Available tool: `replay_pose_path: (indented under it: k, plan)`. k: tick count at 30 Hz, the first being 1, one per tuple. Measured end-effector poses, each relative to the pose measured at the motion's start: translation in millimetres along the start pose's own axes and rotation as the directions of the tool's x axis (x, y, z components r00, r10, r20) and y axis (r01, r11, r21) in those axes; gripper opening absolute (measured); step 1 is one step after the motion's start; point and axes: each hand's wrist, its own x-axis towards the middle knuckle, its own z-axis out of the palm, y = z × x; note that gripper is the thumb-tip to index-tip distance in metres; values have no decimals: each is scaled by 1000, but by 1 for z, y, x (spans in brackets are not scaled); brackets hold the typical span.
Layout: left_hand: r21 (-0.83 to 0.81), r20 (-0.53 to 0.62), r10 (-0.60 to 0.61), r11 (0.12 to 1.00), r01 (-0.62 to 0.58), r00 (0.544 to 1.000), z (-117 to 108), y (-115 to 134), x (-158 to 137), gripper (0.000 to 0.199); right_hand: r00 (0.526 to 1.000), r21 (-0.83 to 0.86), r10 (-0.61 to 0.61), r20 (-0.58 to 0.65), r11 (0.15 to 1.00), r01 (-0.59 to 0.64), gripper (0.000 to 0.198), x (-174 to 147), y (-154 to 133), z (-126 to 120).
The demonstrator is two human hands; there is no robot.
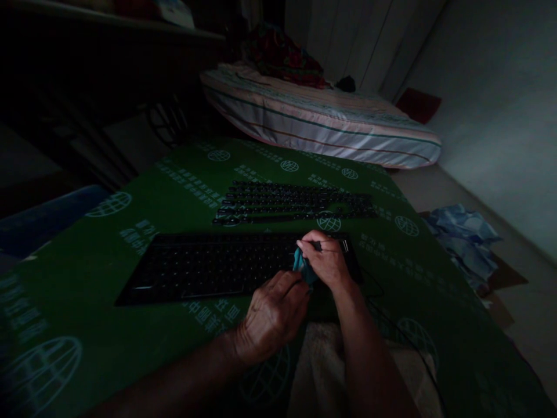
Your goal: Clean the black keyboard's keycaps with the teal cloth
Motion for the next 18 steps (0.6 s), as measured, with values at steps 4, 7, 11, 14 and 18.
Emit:
replay_pose_path:
  k: [4, 7, 11, 14, 18]
  plan:
    - [-19, -37, 8, 1000, -9, 999, -3, 0, 0, 13, 1000, 29, 21, 7, 999, -21, 21, -1, 0, 0]
    - [-25, -53, 11, 1000, -13, 999, -4, -1, 0, 14, 1000, 39, 24, 1, 999, -24, 20, -1, 1, 0]
    - [-31, -78, 20, 999, -22, 997, -3, -1, 0, 15, 1000, 26, 7, -1, 1000, -7, 20, 0, 3, 0]
    - [-33, -83, 27, 999, -30, 996, -2, -1, 1, 15, 1000, 17, -6, -8, 1000, 6, 21, 0, 4, 1]
    - [-36, -73, 30, 999, -32, 997, -1, -1, 1, 14, 1000, 3, -16, 14, 1000, 16, 21, 1, 3, 0]
